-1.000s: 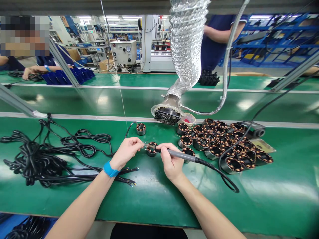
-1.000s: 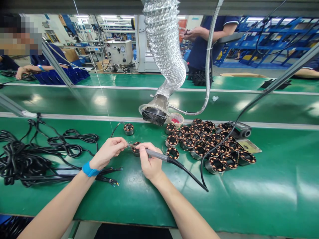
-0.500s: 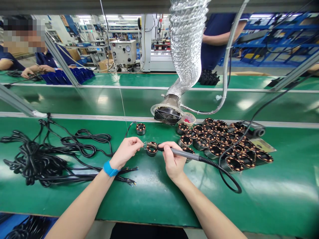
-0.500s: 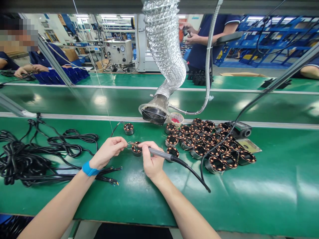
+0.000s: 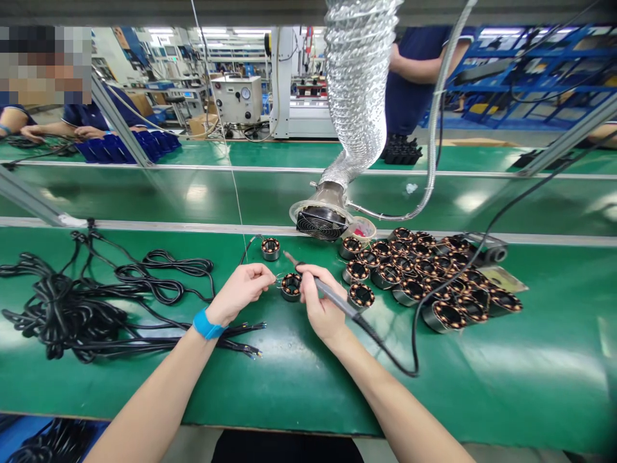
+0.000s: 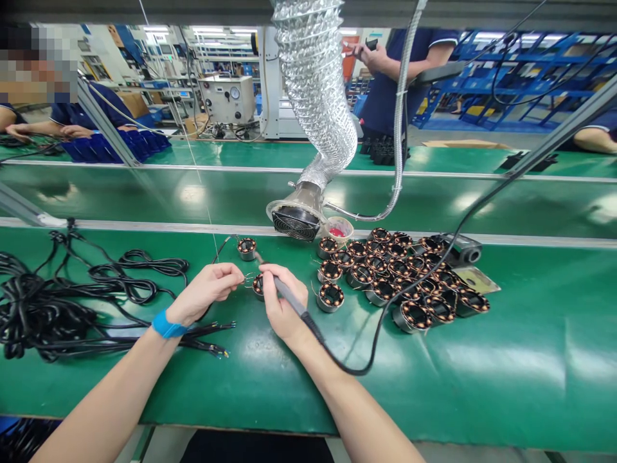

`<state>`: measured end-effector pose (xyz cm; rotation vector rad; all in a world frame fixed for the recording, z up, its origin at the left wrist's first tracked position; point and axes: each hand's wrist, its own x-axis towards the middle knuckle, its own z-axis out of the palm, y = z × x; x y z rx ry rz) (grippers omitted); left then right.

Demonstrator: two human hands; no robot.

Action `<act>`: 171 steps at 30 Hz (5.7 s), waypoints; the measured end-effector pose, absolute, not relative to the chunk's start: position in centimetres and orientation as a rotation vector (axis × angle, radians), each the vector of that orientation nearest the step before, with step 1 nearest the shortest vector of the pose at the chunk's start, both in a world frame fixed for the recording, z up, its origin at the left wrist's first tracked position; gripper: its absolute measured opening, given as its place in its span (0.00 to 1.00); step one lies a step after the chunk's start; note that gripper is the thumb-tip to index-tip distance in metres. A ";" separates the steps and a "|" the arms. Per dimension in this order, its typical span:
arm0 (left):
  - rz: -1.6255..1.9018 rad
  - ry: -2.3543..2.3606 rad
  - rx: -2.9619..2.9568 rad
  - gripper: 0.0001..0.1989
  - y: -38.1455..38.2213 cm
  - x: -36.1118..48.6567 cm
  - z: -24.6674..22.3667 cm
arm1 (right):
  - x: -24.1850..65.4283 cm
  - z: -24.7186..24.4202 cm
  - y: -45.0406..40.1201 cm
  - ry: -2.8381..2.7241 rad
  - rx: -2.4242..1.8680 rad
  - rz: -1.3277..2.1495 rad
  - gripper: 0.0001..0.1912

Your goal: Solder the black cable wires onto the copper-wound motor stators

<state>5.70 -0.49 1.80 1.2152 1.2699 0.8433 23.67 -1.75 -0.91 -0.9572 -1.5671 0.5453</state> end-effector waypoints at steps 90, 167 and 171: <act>0.541 1.267 1.426 0.11 -0.7 4.7 2.9 | 24.0 0.2 -4.4 -1.563 -0.893 0.253 0.10; 0.791 1.023 0.969 0.19 0.1 4.9 1.2 | 23.5 -2.6 -0.8 -1.718 -1.030 0.910 0.27; 0.755 1.051 0.988 0.19 0.3 4.5 1.5 | 23.7 -2.7 -0.7 -1.737 -1.043 0.861 0.28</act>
